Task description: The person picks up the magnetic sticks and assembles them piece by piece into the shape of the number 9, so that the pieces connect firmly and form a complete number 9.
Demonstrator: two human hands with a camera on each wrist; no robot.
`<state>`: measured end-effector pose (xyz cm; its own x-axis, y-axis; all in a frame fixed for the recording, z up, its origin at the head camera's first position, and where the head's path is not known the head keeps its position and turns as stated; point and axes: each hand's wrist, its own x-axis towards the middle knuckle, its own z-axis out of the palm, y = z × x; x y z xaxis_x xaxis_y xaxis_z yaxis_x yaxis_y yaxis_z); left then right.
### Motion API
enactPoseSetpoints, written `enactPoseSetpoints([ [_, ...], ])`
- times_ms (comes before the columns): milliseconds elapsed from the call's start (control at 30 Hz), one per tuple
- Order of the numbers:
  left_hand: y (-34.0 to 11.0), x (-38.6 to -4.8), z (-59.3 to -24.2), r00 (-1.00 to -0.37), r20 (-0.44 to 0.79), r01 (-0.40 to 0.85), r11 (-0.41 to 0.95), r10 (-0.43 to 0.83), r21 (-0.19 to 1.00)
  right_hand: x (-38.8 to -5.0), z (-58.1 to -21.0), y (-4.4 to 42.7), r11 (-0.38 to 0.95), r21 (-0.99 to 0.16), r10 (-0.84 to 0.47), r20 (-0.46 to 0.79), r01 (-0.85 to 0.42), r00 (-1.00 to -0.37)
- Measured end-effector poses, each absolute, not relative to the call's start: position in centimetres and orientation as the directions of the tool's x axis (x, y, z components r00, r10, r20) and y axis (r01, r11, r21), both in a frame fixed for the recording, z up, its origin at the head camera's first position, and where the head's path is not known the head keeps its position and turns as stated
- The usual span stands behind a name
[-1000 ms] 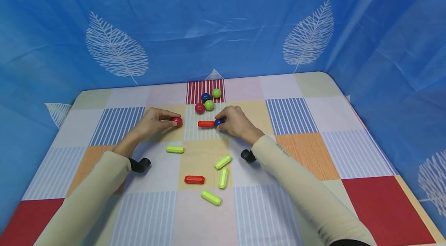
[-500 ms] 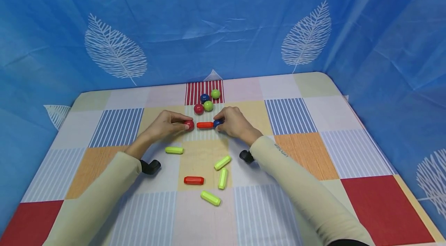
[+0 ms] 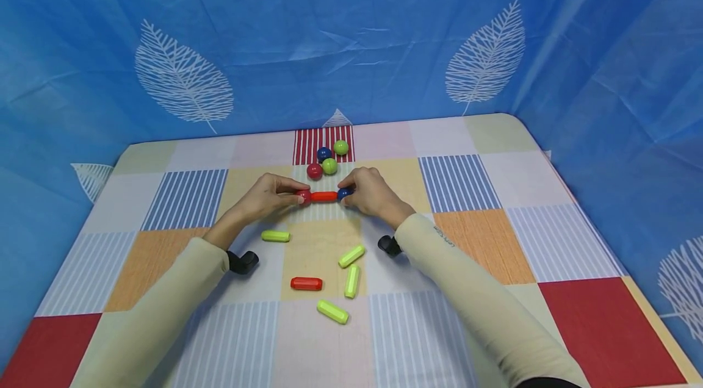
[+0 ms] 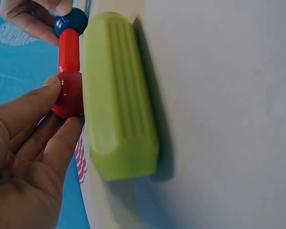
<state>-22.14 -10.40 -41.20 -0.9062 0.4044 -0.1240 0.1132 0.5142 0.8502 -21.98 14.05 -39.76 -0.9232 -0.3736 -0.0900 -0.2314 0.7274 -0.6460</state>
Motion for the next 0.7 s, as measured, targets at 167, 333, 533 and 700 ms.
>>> enactPoseSetpoints([
  [167,-10.43,-22.15,-41.24,-0.906,-0.107,0.128,0.508,0.408,0.852,-21.97,-39.64,14.01,0.731,-0.639,-0.376,-0.085,-0.239,-0.923],
  [333,-10.43,-22.13,-41.31,-0.906,-0.103,0.131,0.505,0.410,0.853,-21.95,-39.59,13.94,0.743,-0.628,-0.370,-0.098,-0.232,-0.924],
  [533,-10.41,-22.12,-41.28,-0.907,-0.105,0.127,0.503,0.408,0.855,-21.94,-39.51,13.92,0.748,-0.626,-0.363,-0.108,-0.220,-0.926],
  [700,-10.42,-22.09,-41.27,-0.906,-0.105,0.131,0.508,0.410,0.851,-21.87,-39.46,13.92,0.742,-0.633,-0.364,-0.104,-0.221,-0.925],
])
